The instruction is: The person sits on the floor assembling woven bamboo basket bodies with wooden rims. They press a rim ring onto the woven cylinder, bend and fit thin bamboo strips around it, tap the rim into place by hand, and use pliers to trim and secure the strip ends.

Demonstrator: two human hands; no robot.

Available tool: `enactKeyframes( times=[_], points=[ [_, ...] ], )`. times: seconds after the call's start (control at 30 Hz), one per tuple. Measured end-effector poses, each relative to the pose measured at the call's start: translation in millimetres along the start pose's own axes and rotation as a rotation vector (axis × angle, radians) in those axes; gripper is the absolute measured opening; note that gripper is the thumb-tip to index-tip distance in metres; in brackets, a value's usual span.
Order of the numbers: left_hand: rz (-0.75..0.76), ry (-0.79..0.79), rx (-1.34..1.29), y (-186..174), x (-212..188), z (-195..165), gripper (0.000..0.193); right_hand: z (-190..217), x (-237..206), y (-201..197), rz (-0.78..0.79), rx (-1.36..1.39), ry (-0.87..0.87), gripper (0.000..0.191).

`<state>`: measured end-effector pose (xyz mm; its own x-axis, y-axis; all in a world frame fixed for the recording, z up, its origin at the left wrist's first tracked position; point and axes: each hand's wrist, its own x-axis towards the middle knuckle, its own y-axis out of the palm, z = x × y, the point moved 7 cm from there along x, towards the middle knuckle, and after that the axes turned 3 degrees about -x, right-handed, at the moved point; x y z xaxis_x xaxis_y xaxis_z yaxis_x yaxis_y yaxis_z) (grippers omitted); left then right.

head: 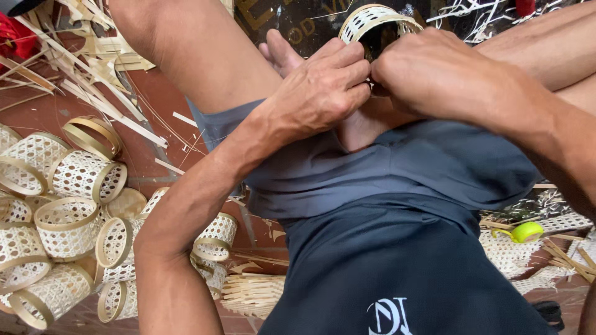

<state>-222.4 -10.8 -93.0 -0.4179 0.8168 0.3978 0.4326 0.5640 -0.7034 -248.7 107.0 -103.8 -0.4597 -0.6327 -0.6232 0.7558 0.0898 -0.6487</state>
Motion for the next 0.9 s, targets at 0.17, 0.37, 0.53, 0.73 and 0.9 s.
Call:
enactKeyframes(
  times=[0.17,0.37,0.53,0.73,0.9],
  points=[
    [0.036,-0.012,-0.01,4.2,-1.9,7.6,0.019,1.3,15.9,-12.7,0.189,0.101,0.03,0.022],
    [0.018,-0.007,-0.005,3.4,-7.2,11.4,0.017,0.4,21.7,-13.2,0.288,0.124,0.056,0.021],
    [0.0,-0.003,-0.012,2.0,-7.3,10.7,0.016,-0.9,23.9,-14.6,0.141,0.117,0.027,0.018],
    [0.006,-0.003,-0.043,1.7,-6.8,9.3,0.016,-5.8,21.3,1.9,0.242,0.098,0.001,0.02],
    [0.011,-0.006,-0.047,0.4,-1.4,7.7,0.018,-10.8,20.3,0.6,0.212,0.162,0.021,0.023]
  ],
)
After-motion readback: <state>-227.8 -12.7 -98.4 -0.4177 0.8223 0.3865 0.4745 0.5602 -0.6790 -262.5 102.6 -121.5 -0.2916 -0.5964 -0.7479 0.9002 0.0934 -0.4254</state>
